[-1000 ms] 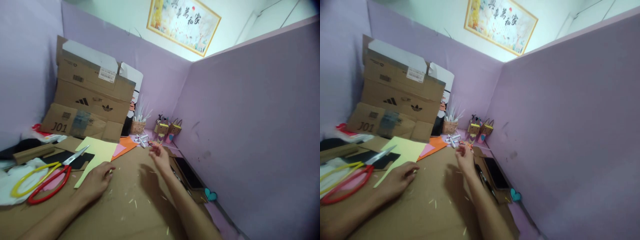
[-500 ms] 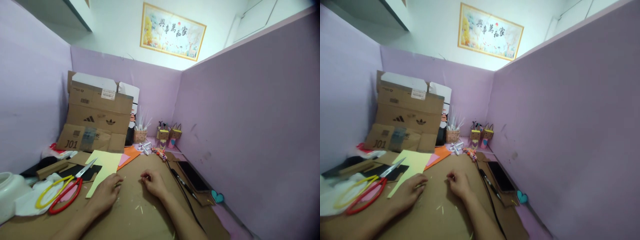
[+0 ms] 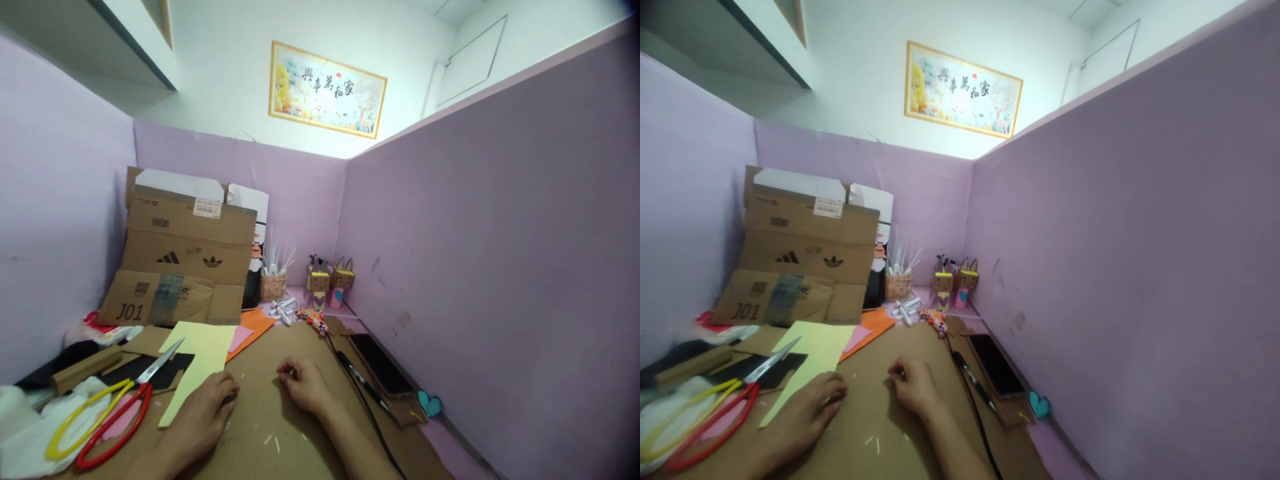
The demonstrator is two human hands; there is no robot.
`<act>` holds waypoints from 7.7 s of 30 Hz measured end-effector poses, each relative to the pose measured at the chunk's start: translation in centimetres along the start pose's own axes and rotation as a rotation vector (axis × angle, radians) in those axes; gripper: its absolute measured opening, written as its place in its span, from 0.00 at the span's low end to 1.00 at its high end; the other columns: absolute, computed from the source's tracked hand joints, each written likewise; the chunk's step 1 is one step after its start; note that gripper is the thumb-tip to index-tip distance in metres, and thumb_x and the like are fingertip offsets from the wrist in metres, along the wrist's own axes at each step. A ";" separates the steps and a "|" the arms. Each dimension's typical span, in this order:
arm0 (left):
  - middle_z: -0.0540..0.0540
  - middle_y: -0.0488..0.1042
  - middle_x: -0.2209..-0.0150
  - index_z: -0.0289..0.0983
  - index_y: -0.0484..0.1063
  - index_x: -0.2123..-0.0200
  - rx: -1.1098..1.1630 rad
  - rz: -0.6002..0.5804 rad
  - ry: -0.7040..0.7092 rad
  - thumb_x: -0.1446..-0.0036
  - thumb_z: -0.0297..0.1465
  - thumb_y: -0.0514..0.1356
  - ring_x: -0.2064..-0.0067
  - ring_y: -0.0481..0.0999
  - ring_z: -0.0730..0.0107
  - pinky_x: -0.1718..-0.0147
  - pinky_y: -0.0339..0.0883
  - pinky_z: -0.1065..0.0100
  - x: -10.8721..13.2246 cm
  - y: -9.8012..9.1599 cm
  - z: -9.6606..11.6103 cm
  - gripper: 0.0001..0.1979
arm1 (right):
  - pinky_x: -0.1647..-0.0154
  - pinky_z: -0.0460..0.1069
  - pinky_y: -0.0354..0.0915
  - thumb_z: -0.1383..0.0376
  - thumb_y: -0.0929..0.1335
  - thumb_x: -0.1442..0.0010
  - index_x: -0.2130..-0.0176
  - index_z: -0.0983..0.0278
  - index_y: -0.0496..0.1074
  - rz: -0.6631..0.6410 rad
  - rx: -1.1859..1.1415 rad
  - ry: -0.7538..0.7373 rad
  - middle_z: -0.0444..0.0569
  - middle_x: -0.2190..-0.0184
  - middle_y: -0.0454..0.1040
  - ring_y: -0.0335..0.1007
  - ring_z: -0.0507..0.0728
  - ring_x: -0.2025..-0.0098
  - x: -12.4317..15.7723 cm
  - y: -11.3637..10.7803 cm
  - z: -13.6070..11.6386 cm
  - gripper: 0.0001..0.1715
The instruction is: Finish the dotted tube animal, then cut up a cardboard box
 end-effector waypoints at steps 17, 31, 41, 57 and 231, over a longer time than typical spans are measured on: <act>0.44 0.70 0.63 0.39 0.70 0.68 -0.021 -0.117 0.067 0.45 0.27 0.47 0.60 0.69 0.64 0.60 0.61 0.66 0.1 -0.7 1.5 0.11 | 0.67 0.45 0.61 0.73 0.66 0.50 0.67 0.63 0.75 -0.016 -0.025 0.008 0.46 0.69 0.76 0.70 0.53 0.67 -0.2 -0.2 0.0 0.11; 0.43 0.69 0.61 0.39 0.69 0.67 -0.141 -0.205 0.062 0.43 0.28 0.47 0.59 0.68 0.62 0.60 0.61 0.64 0.7 -0.2 2.3 0.12 | 0.67 0.45 0.60 0.72 0.65 0.50 0.68 0.64 0.74 -0.018 -0.037 0.024 0.48 0.69 0.76 0.69 0.54 0.67 -0.4 0.1 0.4 0.10; 0.43 0.68 0.59 0.40 0.70 0.66 -0.157 -0.223 -0.007 0.44 0.28 0.47 0.56 0.67 0.62 0.57 0.60 0.64 1.3 -0.7 3.0 0.12 | 0.68 0.45 0.60 0.71 0.65 0.50 0.67 0.66 0.74 -0.041 -0.012 0.030 0.49 0.70 0.75 0.69 0.54 0.67 -0.2 0.0 0.2 0.09; 0.42 0.68 0.58 0.40 0.71 0.63 -0.164 -0.221 -0.019 0.44 0.28 0.47 0.56 0.67 0.61 0.55 0.61 0.62 1.6 -0.9 3.2 0.13 | 0.67 0.45 0.60 0.72 0.64 0.50 0.68 0.66 0.73 -0.049 0.027 0.000 0.49 0.70 0.75 0.69 0.54 0.67 0.1 -0.1 -0.1 0.10; 0.47 0.72 0.75 0.39 0.65 0.74 0.386 0.272 -0.630 0.54 0.35 0.54 0.69 0.72 0.61 0.73 0.59 0.68 -3.4 1.2 0.0 0.06 | 0.58 0.55 0.66 0.58 0.68 0.54 0.63 0.64 0.69 -0.093 -1.283 0.470 0.51 0.67 0.78 0.73 0.61 0.62 0.9 2.3 -1.1 0.18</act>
Point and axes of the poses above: each hand's wrist, its own x-axis away from the middle knuckle, its own y-axis out of the palm, z = x × y, the point moved 5 cm from there along -x, towards the middle knuckle
